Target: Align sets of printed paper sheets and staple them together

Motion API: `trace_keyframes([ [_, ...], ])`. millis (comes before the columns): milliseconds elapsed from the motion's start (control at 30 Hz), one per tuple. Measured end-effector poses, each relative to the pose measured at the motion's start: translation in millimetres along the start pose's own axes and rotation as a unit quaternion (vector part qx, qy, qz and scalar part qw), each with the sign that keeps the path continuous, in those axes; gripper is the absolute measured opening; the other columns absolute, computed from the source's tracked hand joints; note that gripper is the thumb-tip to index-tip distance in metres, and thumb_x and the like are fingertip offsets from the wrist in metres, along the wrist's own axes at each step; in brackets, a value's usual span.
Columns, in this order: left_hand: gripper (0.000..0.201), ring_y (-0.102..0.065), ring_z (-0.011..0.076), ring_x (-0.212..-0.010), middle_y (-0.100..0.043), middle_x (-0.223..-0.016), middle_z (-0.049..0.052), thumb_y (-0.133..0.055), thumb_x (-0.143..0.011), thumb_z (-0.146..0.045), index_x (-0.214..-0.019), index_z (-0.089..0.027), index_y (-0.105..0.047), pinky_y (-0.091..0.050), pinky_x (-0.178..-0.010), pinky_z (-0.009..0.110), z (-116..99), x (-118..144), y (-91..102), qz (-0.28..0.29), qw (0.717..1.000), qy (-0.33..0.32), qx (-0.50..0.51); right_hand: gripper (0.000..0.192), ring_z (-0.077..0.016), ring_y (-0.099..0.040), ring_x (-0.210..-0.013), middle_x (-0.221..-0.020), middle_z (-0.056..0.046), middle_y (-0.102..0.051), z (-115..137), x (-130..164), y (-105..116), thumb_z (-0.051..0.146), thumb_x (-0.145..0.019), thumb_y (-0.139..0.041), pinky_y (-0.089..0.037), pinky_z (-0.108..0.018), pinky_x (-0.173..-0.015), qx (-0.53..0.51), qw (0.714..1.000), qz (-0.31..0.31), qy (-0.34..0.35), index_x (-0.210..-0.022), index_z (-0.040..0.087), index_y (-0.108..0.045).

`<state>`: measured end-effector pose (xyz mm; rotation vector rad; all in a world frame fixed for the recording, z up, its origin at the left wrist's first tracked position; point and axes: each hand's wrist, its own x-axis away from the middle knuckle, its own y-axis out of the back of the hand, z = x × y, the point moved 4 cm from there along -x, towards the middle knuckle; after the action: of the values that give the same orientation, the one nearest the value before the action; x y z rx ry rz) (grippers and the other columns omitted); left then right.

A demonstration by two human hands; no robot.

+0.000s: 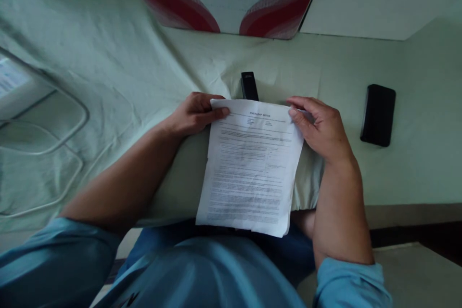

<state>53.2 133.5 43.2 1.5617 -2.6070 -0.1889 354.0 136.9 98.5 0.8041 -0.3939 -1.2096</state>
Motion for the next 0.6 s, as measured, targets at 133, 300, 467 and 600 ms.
trace_keyframes([
  [133,0.048,-0.064,0.0142,-0.062,-0.067,-0.070,0.003,-0.077,-0.096,-0.062,-0.084,-0.016,-0.069,-0.055,-0.055,0.025,-3.7,1.4,-0.9,0.006,0.999,0.010,0.031,0.034,-0.0297,-0.080,-0.112,-0.123,-0.009,-0.085,8.2,-1.7,-4.7,0.044,-0.107,-0.068,-0.065,-0.052,-0.103,0.029,0.998,-0.014,0.052,-0.135,0.031,-0.081],
  [300,0.044,-0.059,0.0129,-0.059,-0.064,-0.067,0.001,-0.081,-0.093,-0.056,-0.079,-0.017,-0.068,-0.050,-0.052,0.024,-2.5,2.4,-1.6,0.016,0.997,0.036,0.070,0.025,-0.0275,-0.079,-0.095,-0.101,-0.005,-0.085,14.7,-2.6,-13.9,0.046,-0.109,-0.064,-0.064,-0.047,-0.087,0.044,0.997,0.029,0.061,-0.115,0.035,-0.086],
  [467,0.041,-0.054,0.0108,-0.054,-0.060,-0.063,0.000,-0.083,-0.091,-0.051,-0.075,-0.017,-0.066,-0.045,-0.049,0.024,-2.3,3.0,-1.6,0.015,0.995,0.050,0.086,0.027,-0.0245,-0.076,-0.088,-0.101,-0.005,-0.082,16.4,-3.6,-17.6,0.050,-0.107,-0.067,-0.060,-0.040,-0.077,0.028,0.997,0.047,0.046,-0.115,0.032,-0.085],
  [600,0.040,-0.056,0.0114,-0.056,-0.062,-0.064,0.000,-0.083,-0.092,-0.051,-0.079,-0.016,-0.069,-0.046,-0.051,0.024,-4.6,5.0,-2.3,0.024,0.996,0.052,0.073,0.026,-0.0222,-0.074,-0.080,-0.090,-0.002,-0.082,19.9,-3.1,-21.2,0.045,-0.108,-0.064,-0.057,-0.038,-0.074,0.012,0.995,0.092,0.026,-0.098,0.030,-0.083],
])
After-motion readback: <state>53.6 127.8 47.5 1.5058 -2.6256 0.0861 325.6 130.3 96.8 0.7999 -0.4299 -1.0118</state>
